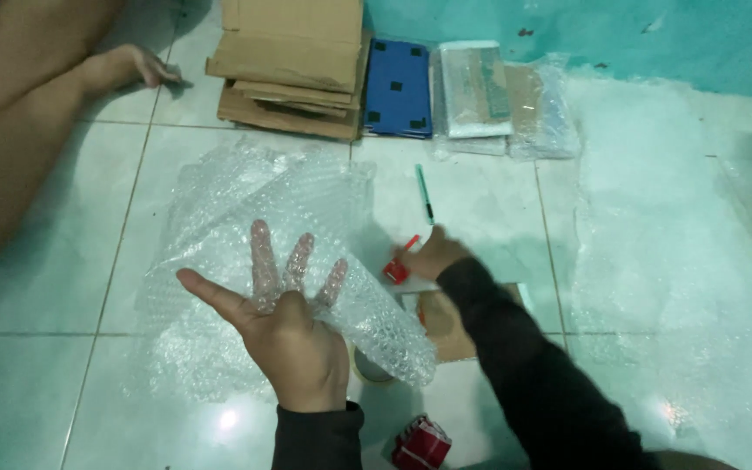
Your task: Wrapping a small component in bubble wrap and securing it with adhesive tape while sitting on the floor.
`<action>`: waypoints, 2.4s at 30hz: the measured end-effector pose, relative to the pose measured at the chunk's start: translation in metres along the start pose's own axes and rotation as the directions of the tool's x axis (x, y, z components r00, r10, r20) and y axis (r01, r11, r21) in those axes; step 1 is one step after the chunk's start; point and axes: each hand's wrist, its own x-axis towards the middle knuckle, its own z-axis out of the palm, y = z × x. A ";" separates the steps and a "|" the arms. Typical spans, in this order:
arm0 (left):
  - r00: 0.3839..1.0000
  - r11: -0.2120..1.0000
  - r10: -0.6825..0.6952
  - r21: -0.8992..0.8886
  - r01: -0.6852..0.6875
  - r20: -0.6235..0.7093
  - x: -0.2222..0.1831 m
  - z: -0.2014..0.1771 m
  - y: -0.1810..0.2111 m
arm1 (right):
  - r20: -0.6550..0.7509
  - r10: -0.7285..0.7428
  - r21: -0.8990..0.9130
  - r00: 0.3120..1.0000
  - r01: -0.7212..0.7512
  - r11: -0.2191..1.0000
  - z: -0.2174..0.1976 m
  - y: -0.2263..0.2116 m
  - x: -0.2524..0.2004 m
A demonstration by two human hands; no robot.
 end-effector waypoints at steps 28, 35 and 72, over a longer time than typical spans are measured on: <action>1.000 1.000 -0.027 -0.004 0.027 0.009 0.000 0.002 -0.001 | -0.509 -0.054 0.206 0.859 0.183 0.961 0.031 -0.018 0.055; 0.999 0.998 -0.037 0.051 0.038 -0.024 -0.005 0.003 0.000 | -0.514 -0.102 0.222 0.852 0.247 0.943 0.046 -0.045 0.053; 0.824 0.969 -0.212 0.220 0.110 0.525 -0.022 -0.011 -0.017 | 0.241 0.040 0.723 0.970 -0.207 0.660 -0.014 0.194 -0.084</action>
